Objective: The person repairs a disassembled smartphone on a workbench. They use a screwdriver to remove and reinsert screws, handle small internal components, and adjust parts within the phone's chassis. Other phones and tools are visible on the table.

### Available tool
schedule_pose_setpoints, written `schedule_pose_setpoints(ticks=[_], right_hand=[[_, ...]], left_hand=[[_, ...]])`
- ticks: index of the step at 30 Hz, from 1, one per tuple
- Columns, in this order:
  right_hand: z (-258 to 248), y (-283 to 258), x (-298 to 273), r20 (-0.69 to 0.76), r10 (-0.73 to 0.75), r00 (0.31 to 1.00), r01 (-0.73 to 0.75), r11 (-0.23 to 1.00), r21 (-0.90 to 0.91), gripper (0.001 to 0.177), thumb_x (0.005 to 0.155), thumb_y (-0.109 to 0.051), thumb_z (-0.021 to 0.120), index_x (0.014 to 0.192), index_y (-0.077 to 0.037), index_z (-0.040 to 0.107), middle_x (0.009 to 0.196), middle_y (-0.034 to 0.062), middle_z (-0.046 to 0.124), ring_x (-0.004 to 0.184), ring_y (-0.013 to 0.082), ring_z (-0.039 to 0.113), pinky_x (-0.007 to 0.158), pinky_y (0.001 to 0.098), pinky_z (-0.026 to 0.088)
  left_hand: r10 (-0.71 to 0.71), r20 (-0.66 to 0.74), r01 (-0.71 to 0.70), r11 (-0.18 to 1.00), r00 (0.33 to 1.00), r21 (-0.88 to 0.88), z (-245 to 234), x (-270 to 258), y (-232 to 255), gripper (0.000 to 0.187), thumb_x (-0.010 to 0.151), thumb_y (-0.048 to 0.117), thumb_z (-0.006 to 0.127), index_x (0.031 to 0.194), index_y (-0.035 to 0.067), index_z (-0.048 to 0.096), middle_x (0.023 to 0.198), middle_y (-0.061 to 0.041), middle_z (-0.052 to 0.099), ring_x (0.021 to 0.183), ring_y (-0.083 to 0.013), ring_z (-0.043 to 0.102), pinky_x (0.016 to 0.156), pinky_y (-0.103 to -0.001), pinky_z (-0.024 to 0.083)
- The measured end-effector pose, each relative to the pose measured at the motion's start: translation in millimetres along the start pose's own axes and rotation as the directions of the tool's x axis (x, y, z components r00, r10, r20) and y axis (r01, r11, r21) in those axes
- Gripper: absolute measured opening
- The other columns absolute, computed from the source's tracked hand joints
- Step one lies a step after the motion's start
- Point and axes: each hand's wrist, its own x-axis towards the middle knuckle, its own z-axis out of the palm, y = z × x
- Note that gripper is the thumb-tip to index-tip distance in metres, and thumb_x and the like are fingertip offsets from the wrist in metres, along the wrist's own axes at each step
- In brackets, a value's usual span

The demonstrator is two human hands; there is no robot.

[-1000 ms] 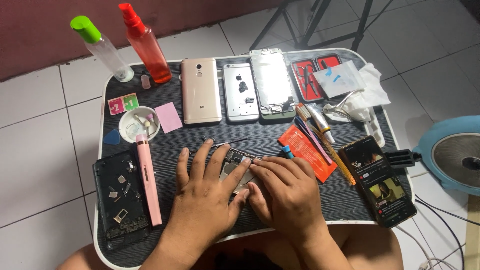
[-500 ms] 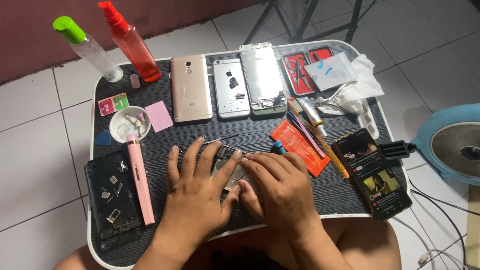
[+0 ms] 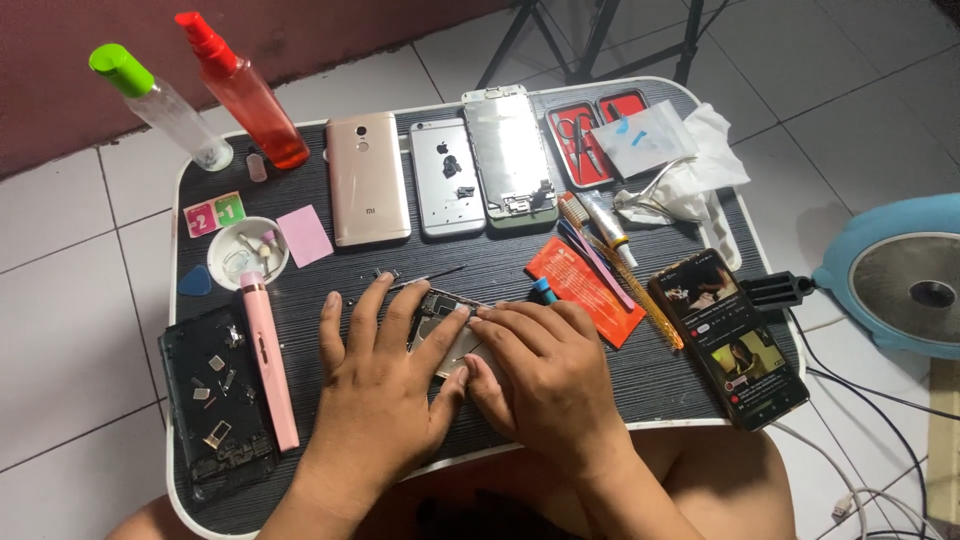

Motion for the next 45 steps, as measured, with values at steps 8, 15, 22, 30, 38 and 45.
schedule_pose_setpoints(ticks=[8,15,22,30,38,45], right_hand=[[-0.6,-2.4,0.2,-0.013,0.01,1.0,-0.01,1.0,-0.016,0.027,0.098,-0.024,0.056,0.111,-0.005,0.072,0.113,0.0072,0.075,0.098,0.0227,0.073,0.083,0.0379,0.045],[2.7,0.4,-3.7,-0.013,0.028,1.0,-0.029,0.999,-0.037,0.024,0.096,-0.025,0.059,0.103,-0.006,0.072,0.102,0.0049,0.074,0.095,0.0264,0.067,0.085,0.0397,0.045],[-0.7,-0.1,-1.9,-0.014,0.016,1.0,-0.016,1.0,-0.012,0.024,0.097,-0.022,0.058,0.102,-0.003,0.072,0.097,0.0082,0.074,0.092,0.0272,0.068,0.082,0.0396,0.047],[0.6,0.5,-6.2,-0.063,0.063,0.996,-0.067,0.995,-0.068,0.029,0.098,-0.027,0.056,0.11,-0.006,0.072,0.112,0.0063,0.075,0.099,0.0248,0.071,0.091,0.0404,0.044],[4.4,2.4,-7.5,-0.006,0.116,0.993,-0.116,0.986,-0.117,0.029,0.095,-0.032,0.059,0.108,-0.011,0.073,0.116,0.0032,0.073,0.107,0.0266,0.064,0.094,0.0441,0.041],[6.2,2.4,-7.0,-0.027,0.109,0.994,-0.112,0.985,-0.13,0.027,0.094,-0.03,0.06,0.107,-0.012,0.074,0.114,0.0021,0.073,0.107,0.0263,0.065,0.092,0.0441,0.041]], left_hand=[[0.006,-0.012,-0.006,1.0,1.0,0.003,0.9,-0.5,-0.4,0.052,0.091,0.049,0.057,0.139,0.031,0.062,0.145,-0.009,0.051,0.141,-0.0369,0.039,0.117,-0.066,0.019],[0.015,-0.037,-0.015,1.0,0.999,-0.007,-1.0,-0.4,1.4,0.046,0.09,0.047,0.06,0.132,0.029,0.066,0.145,-0.01,0.051,0.141,-0.0381,0.04,0.117,-0.066,0.019],[0.01,-0.005,-0.01,0.999,1.0,0.038,0.5,0.0,2.0,0.048,0.091,0.049,0.056,0.135,0.031,0.065,0.145,-0.008,0.051,0.141,-0.0367,0.039,0.118,-0.066,0.018],[0.012,-0.038,-0.011,1.0,0.999,0.01,1.6,-0.1,1.2,0.046,0.093,0.05,0.055,0.135,0.032,0.065,0.145,-0.009,0.051,0.141,-0.0366,0.04,0.117,-0.066,0.021],[0.01,-0.047,-0.01,1.0,0.999,0.006,0.5,0.7,2.1,0.042,0.095,0.049,0.054,0.133,0.035,0.066,0.144,-0.01,0.052,0.14,-0.036,0.041,0.116,-0.065,0.022],[0.005,0.001,-0.005,1.0,1.0,0.023,0.8,0.3,1.0,0.045,0.096,0.05,0.051,0.138,0.037,0.063,0.144,-0.009,0.05,0.14,-0.036,0.039,0.117,-0.065,0.019]])
